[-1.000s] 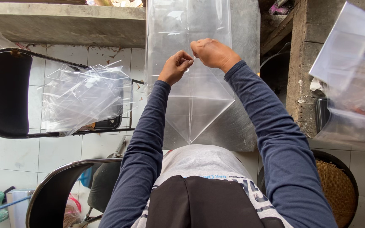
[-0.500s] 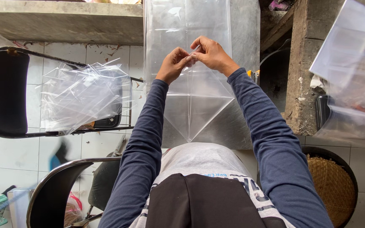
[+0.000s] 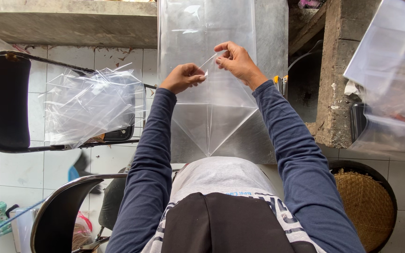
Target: The person repeatedly takes clear plastic sheets, folds them into pouch shapes, and secures the bottom corners with a stapler. The finished pouches are stacked on a nearby chair.
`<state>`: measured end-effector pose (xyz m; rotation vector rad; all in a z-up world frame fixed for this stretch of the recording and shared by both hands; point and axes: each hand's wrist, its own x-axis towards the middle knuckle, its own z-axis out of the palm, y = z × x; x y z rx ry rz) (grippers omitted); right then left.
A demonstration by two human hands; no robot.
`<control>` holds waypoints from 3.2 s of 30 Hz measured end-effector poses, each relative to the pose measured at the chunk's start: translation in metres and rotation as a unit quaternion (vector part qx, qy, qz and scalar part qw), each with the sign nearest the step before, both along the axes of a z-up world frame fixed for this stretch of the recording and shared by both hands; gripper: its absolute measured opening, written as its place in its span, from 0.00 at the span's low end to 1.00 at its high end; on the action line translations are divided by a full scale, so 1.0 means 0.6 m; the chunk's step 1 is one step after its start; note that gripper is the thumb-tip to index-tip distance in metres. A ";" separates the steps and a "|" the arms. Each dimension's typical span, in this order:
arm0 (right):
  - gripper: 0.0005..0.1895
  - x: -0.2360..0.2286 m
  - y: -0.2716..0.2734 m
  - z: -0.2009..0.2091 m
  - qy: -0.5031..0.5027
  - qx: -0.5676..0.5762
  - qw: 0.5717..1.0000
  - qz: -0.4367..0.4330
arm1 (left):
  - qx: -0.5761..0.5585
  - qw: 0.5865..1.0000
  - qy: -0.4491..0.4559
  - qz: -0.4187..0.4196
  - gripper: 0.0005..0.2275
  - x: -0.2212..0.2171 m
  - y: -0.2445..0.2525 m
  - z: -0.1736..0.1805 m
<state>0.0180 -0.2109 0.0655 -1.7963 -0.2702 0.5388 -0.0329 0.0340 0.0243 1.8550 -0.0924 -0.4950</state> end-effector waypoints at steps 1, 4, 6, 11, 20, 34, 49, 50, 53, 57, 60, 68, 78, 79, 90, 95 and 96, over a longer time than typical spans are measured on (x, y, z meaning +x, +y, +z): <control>0.13 -0.003 -0.006 -0.003 0.015 -0.026 1.000 0.007 | -0.001 1.000 -0.010 0.004 0.13 -0.009 0.011 -0.004; 0.09 -0.030 -0.028 -0.028 0.075 -0.051 0.991 0.096 | 0.042 0.998 -0.028 0.048 0.13 -0.043 0.034 -0.024; 0.08 -0.060 -0.046 -0.053 0.062 -0.070 0.993 0.075 | 0.087 0.990 -0.053 0.095 0.13 -0.079 0.046 -0.038; 0.08 -0.136 -0.117 -0.103 0.028 -0.087 0.996 0.008 | 0.155 0.969 -0.085 0.172 0.11 -0.182 0.076 -0.059; 0.07 -0.153 -0.151 -0.118 -0.172 -0.164 0.955 -0.176 | 0.280 0.880 -0.234 0.306 0.09 -0.172 0.031 -0.105; 0.12 -0.167 -0.163 -0.194 -0.224 -0.275 0.923 -0.148 | 0.086 0.962 -0.088 0.243 0.09 -0.201 0.092 -0.126; 0.12 -0.214 -0.195 -0.148 -0.143 -0.165 0.956 -0.196 | 0.253 0.950 0.099 0.152 0.11 -0.238 0.107 -0.075; 0.11 -0.218 -0.197 -0.142 -0.098 -0.125 0.964 -0.214 | 0.228 0.953 0.127 0.157 0.10 -0.236 0.106 -0.075; 0.08 -0.228 -0.206 -0.133 0.011 -0.012 0.970 -0.244 | 0.104 0.976 0.000 0.193 0.08 -0.217 0.104 -0.086; 0.08 -0.235 -0.215 -0.149 0.023 -0.016 0.967 -0.252 | 0.084 0.964 -0.036 0.251 0.07 -0.200 0.094 -0.116; 0.09 -0.228 -0.211 -0.170 0.011 -0.021 0.958 -0.287 | 0.129 0.954 -0.060 0.263 0.07 -0.190 0.083 -0.123; 0.12 -0.215 -0.190 -0.176 -0.085 -0.094 0.948 -0.293 | 0.316 0.908 -0.105 0.256 0.10 -0.206 0.063 -0.104; 0.12 -0.225 -0.172 -0.123 -0.240 -0.317 0.890 -0.222 | 0.274 0.924 -0.141 0.227 0.16 -0.218 0.092 -0.102; 0.11 -0.227 -0.169 -0.122 -0.234 -0.322 0.890 -0.224 | 0.266 0.913 -0.183 0.250 0.15 -0.226 0.084 -0.103; 0.35 -0.269 -0.073 -0.180 -0.324 -0.438 0.838 0.043 | 0.482 0.798 -0.355 -0.071 0.30 -0.295 -0.119 -0.140; 0.42 -0.273 -0.080 -0.182 -0.310 -0.435 0.844 0.048 | 0.352 0.903 -0.236 -0.075 0.33 -0.309 -0.109 -0.136; 0.44 -0.268 -0.080 -0.180 -0.310 -0.435 0.844 0.050 | 0.339 0.913 -0.217 -0.071 0.32 -0.303 -0.109 -0.132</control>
